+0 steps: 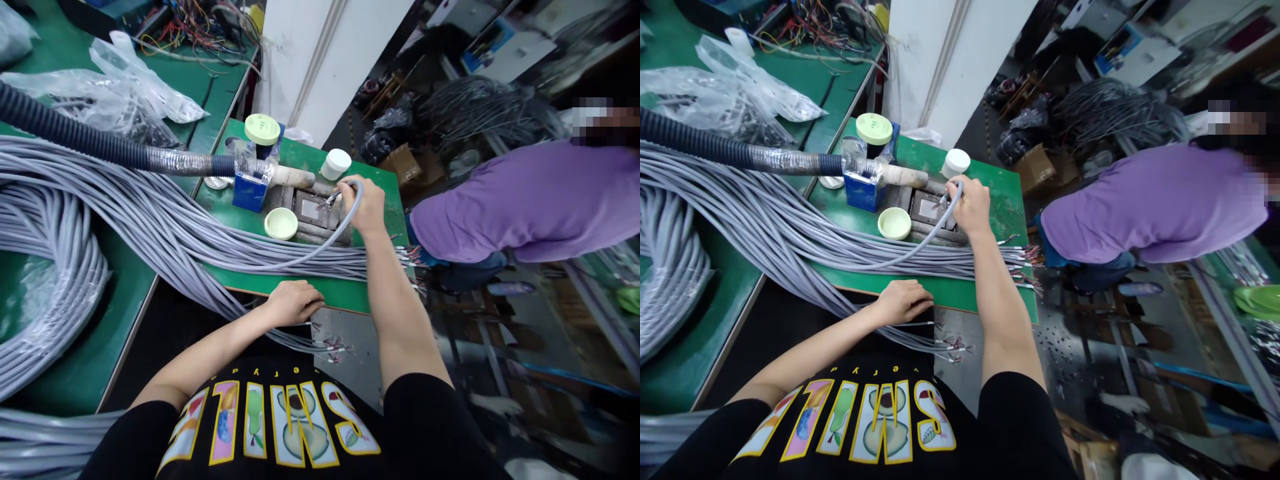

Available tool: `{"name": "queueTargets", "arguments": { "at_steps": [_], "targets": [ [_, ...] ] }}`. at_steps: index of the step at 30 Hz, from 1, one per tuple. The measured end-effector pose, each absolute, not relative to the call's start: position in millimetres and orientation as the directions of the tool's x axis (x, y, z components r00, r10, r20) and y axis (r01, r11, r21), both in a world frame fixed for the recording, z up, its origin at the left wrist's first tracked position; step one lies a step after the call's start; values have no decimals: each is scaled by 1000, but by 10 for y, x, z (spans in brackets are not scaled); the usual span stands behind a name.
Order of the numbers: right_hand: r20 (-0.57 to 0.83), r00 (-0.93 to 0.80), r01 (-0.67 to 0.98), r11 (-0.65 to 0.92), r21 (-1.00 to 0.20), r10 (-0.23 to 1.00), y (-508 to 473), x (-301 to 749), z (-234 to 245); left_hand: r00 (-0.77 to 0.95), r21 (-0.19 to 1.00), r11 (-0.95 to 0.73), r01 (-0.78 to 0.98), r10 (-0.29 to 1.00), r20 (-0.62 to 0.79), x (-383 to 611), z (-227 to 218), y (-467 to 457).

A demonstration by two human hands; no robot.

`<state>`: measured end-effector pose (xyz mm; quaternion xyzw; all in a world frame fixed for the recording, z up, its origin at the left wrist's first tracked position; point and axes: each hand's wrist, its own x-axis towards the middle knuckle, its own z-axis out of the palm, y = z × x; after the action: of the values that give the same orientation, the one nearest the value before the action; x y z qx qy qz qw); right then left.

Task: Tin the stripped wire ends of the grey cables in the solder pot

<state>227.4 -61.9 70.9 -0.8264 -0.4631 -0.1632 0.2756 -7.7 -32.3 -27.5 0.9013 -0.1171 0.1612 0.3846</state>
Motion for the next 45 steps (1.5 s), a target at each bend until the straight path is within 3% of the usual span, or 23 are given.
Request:
{"name": "queueTargets", "arguments": {
  "at_steps": [18, 23, 25, 28, 30, 31, 33, 36, 38, 45],
  "targets": [
    [496, 496, 867, -434, -244, 712, -499, 2511, 366, 925, 657, -678, -330, -94, 368, -78, -288, -324],
    [490, 504, 863, -430, -265, 711, -494, 2506, 386, 944, 716, -632, -296, -81, 319, -71, -247, -311],
    [531, 484, 875, -398, -277, 695, -585, 2412, 500, 953, 821, -483, -303, -139, 270, -126, -97, -272],
    [620, 437, 899, -314, -305, 651, -869, 2122, 725, 855, 967, 44, -251, -458, 243, -295, 246, -159],
    [659, 389, 917, -200, -346, 644, -1133, 1849, 829, 703, 942, 326, -84, -651, 288, -405, 436, -66],
    [664, 349, 924, -125, -361, 661, -1272, 1701, 849, 693, 918, 397, 1, -662, 286, -437, 488, -25],
    [670, 282, 930, -25, -366, 687, -1539, 1403, 818, 814, 865, 492, 101, -541, 213, -435, 491, 30],
    [645, 211, 932, 48, -359, 734, -1861, 1011, 638, 991, 807, 587, 66, -134, 16, -302, 328, 12],
    [628, 185, 931, 70, -358, 756, -2009, 819, 487, 998, 793, 610, 11, 38, -43, -207, 219, -52],
    [621, 162, 926, 99, -364, 767, -2241, 565, 185, 984, 808, 586, 55, 105, -142, -179, 206, -294]
  ]
}}
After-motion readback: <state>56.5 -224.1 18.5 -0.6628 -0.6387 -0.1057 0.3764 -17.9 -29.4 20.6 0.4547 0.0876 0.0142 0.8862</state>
